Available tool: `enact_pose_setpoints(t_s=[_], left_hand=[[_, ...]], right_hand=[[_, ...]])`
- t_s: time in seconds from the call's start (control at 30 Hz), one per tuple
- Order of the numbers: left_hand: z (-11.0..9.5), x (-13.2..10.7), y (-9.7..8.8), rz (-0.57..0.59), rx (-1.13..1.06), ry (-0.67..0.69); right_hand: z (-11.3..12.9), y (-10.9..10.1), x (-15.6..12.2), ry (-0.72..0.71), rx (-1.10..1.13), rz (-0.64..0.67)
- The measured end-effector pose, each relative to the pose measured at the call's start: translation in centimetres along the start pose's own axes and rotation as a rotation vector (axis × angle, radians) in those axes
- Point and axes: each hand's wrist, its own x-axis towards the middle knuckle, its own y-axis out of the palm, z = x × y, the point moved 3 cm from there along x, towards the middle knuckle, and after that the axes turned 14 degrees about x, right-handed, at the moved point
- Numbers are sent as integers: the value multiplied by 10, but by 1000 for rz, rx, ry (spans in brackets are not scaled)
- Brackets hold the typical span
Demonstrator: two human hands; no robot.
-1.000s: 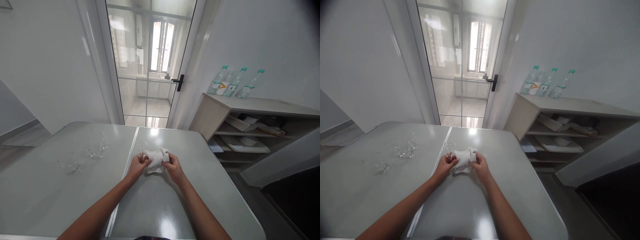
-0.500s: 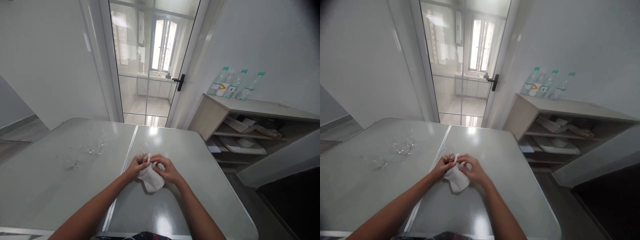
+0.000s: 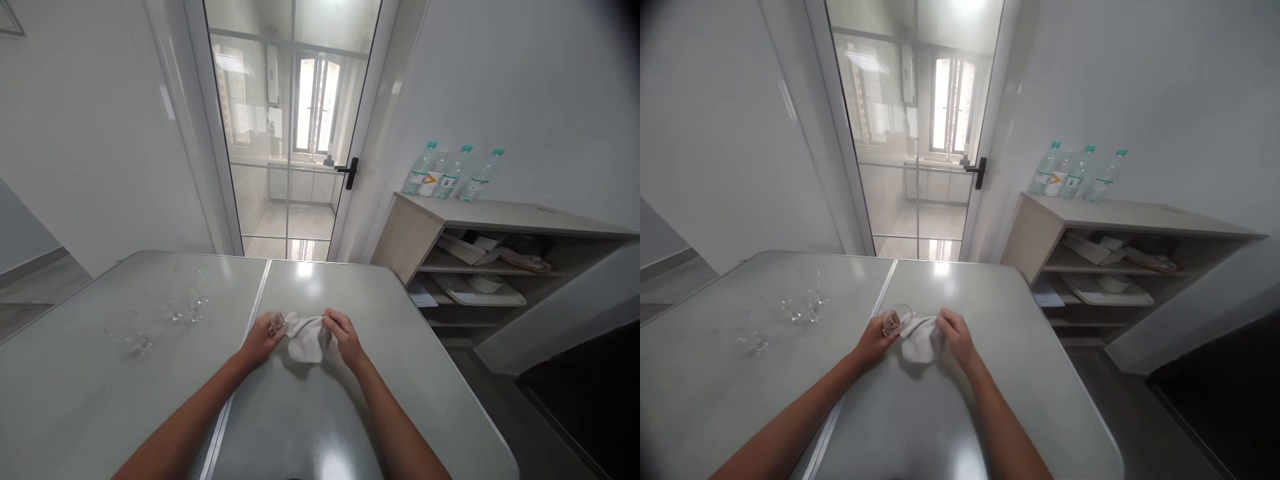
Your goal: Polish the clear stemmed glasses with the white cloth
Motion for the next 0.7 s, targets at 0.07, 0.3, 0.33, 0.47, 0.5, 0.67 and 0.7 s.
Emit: enact_pose_setpoints(t_s=[0.07,0.3,0.33,0.47,0.5,0.67,0.7], left_hand=[[2,-1,2,8,81,20],[1,-2,-4,-53,332,144],[-2,-2,-6,-42,355,173],[-9,-1,-3,60,436,238],[-10,-1,-1,75,448,242],[-8,1,5,-15,512,309],[-8,2,4,-41,532,330]], right_hand=[[0,-3,0,-23,69,-155],[-2,-32,-2,-124,-281,-772],[-2,-34,-2,-118,-309,-815],[-1,-22,-2,-139,-152,-752],[-1,-15,-3,-162,-122,-694],[0,15,-7,-325,-318,-303],[-1,17,-7,-368,-365,-235]])
